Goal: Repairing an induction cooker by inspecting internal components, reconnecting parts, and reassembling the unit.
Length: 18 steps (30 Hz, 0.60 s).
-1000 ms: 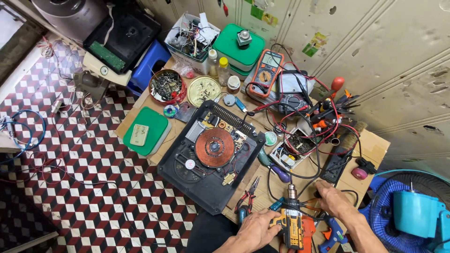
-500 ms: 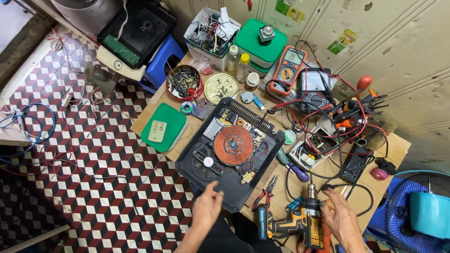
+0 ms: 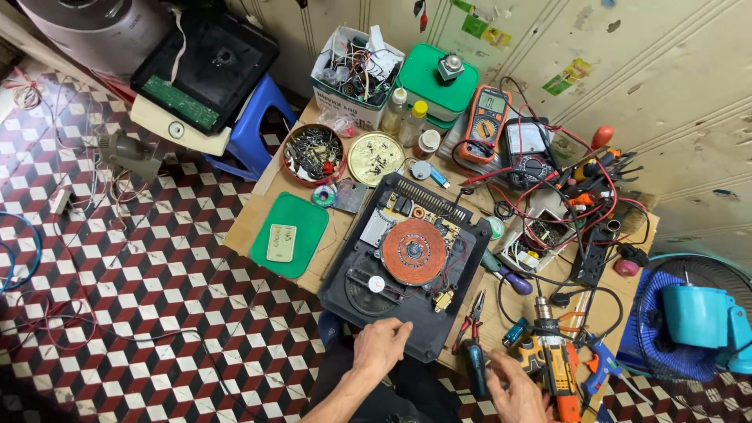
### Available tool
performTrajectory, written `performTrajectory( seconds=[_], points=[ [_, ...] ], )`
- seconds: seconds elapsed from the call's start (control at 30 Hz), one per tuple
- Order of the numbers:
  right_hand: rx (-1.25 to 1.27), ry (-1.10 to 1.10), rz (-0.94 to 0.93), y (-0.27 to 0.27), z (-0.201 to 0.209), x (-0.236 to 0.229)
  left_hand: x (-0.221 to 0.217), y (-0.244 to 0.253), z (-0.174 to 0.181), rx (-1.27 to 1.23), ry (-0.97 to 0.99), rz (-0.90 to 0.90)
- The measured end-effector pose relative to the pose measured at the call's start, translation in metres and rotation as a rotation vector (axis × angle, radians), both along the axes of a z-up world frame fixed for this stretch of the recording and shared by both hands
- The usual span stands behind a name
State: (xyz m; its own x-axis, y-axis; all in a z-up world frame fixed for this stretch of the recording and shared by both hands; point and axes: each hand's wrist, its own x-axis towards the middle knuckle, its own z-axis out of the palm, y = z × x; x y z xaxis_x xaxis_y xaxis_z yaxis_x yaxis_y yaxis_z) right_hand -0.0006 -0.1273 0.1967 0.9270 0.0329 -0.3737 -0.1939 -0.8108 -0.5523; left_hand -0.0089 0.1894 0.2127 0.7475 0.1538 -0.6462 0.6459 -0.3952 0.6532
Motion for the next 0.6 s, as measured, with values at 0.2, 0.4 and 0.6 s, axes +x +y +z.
performTrajectory(
  seconds=[0.2,0.4,0.6],
  points=[
    [-0.040,0.143,-0.018,0.098,0.027,-0.009,0.000,0.053,-0.004,0.153,-0.155,-0.057],
    [0.020,0.018,0.357,0.207,0.054,-0.009,-0.022,0.092,-0.039,0.246,-0.222,-0.130],
    [-0.021,0.309,0.415,0.245,0.050,-0.013,-0.042,0.106,-0.040,0.193,-0.128,-0.135]
  ],
)
